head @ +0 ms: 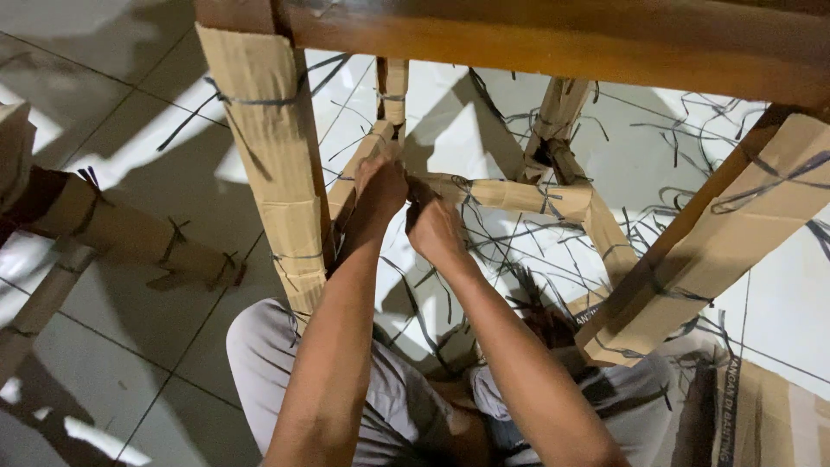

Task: Unwrapping a wooden stool by removing cardboard protectors and plastic ties.

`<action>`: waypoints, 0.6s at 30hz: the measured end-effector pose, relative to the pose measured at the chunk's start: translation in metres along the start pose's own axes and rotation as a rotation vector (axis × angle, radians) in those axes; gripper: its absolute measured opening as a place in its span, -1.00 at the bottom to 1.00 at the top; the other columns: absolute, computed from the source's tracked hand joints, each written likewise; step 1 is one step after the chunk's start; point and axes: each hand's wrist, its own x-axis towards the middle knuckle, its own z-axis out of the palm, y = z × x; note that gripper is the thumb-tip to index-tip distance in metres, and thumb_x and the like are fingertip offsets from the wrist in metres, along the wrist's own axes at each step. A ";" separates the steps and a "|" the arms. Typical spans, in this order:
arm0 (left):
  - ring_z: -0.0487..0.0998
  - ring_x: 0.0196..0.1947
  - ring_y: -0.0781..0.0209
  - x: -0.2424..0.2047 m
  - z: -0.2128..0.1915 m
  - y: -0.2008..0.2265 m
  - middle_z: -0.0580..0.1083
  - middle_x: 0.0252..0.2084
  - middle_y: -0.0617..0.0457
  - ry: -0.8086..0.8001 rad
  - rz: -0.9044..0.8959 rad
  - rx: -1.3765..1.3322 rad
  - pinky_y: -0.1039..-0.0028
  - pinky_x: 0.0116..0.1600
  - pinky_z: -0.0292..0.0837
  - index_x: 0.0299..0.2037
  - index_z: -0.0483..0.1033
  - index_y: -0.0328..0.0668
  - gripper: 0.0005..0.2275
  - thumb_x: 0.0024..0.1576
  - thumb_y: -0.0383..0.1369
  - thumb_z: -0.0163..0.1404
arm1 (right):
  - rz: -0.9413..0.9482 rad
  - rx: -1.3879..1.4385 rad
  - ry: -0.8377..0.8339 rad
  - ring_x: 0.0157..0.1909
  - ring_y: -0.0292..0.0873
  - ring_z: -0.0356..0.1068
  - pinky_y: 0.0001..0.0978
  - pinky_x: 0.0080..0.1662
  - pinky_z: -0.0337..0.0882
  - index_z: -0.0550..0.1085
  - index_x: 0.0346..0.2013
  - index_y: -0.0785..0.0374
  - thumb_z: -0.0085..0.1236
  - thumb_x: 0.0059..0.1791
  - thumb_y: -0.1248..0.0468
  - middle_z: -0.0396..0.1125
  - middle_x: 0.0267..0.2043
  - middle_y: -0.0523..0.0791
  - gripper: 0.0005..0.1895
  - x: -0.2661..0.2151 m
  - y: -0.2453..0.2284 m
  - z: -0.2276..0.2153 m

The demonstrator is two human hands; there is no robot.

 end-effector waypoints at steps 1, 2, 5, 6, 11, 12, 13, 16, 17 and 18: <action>0.66 -0.11 -0.25 0.000 0.000 0.001 0.63 -0.27 -0.13 -0.011 -0.002 0.000 0.04 0.09 0.50 0.09 0.53 -0.03 -0.75 0.25 -0.28 -0.06 | 0.009 0.001 -0.006 -0.02 0.43 0.48 0.24 -0.07 0.54 0.56 -0.10 0.60 0.02 -0.11 0.40 0.47 -0.18 0.35 -0.63 0.015 0.020 0.022; 0.66 -0.10 -0.21 0.002 -0.002 0.003 0.63 -0.27 -0.09 -0.032 -0.008 0.026 0.07 0.09 0.51 0.10 0.51 0.02 -0.76 0.26 -0.30 -0.07 | -0.074 0.047 0.101 -0.13 0.41 0.49 0.25 -0.21 0.53 0.55 -0.03 0.45 0.03 -0.08 0.33 0.49 -0.22 0.29 -0.63 0.030 0.038 0.044; 0.65 -0.06 -0.20 0.001 -0.016 0.012 0.62 -0.25 -0.08 -0.053 -0.052 -0.043 0.08 0.10 0.53 0.10 0.49 0.07 -0.77 0.26 -0.35 -0.09 | -0.132 0.126 0.136 -0.17 0.39 0.51 0.24 -0.30 0.52 0.46 0.15 0.30 -0.04 -0.02 0.29 0.50 -0.19 0.24 -0.56 0.036 0.039 0.043; 0.63 -0.02 -0.24 -0.001 -0.023 0.015 0.61 -0.24 -0.12 -0.040 -0.086 -0.140 0.05 0.11 0.53 0.09 0.50 0.07 -0.77 0.26 -0.38 -0.11 | -0.116 0.157 0.073 -0.10 0.38 0.51 0.23 -0.24 0.52 0.36 0.26 0.30 -0.12 0.01 0.32 0.49 -0.13 0.24 -0.50 0.032 0.029 0.032; 0.59 0.03 -0.20 0.007 -0.009 0.011 0.58 -0.17 -0.14 -0.086 -0.157 -0.076 0.05 0.08 0.57 0.08 0.45 0.08 -0.78 0.24 -0.37 -0.04 | 0.003 0.100 -0.098 0.13 0.46 0.37 0.27 0.08 0.42 0.28 0.38 0.22 -0.04 0.04 0.17 0.39 0.02 0.34 -0.41 0.036 0.061 0.054; 0.54 0.10 -0.17 0.006 -0.008 0.011 0.55 -0.11 -0.13 -0.106 -0.228 -0.058 0.05 0.05 0.61 0.12 0.43 0.20 -0.74 0.23 -0.34 -0.02 | -0.071 0.068 -0.044 -0.01 0.46 0.45 0.24 -0.09 0.52 0.36 0.32 0.25 -0.02 0.02 0.22 0.43 -0.10 0.34 -0.45 0.040 0.074 0.068; 0.54 0.10 -0.17 0.005 -0.008 0.009 0.55 -0.11 -0.13 -0.108 -0.230 -0.057 0.05 0.05 0.61 0.12 0.43 0.20 -0.74 0.23 -0.34 -0.02 | -0.070 0.069 -0.047 -0.01 0.46 0.45 0.24 -0.09 0.52 0.36 0.32 0.25 -0.02 0.02 0.22 0.43 -0.10 0.34 -0.45 0.029 0.064 0.059; 0.54 0.10 -0.17 0.007 -0.012 0.012 0.53 -0.09 -0.12 -0.103 -0.251 -0.124 0.03 0.05 0.60 0.11 0.43 0.22 -0.76 0.24 -0.31 -0.03 | 0.102 0.145 -0.143 0.04 0.41 0.45 0.18 -0.03 0.54 0.40 0.27 0.28 -0.01 -0.07 0.33 0.45 -0.10 0.33 -0.43 0.028 0.092 0.076; 0.54 0.10 -0.17 0.009 -0.016 0.013 0.51 -0.08 -0.11 -0.096 -0.265 -0.170 0.01 0.06 0.60 0.10 0.43 0.23 -0.77 0.25 -0.29 -0.04 | 0.178 0.116 -0.138 -0.09 0.35 0.49 0.16 -0.16 0.53 0.48 0.05 0.37 0.01 -0.14 0.34 0.45 -0.25 0.25 -0.55 0.044 0.134 0.115; 0.54 0.11 -0.17 0.007 -0.018 0.013 0.50 -0.06 -0.11 -0.101 -0.279 -0.211 0.00 0.06 0.60 0.09 0.43 0.24 -0.78 0.26 -0.27 -0.05 | 0.265 0.091 -0.136 -0.22 0.30 0.53 0.13 -0.30 0.52 0.55 -0.18 0.46 0.04 -0.21 0.35 0.45 -0.40 0.16 -0.63 0.060 0.166 0.157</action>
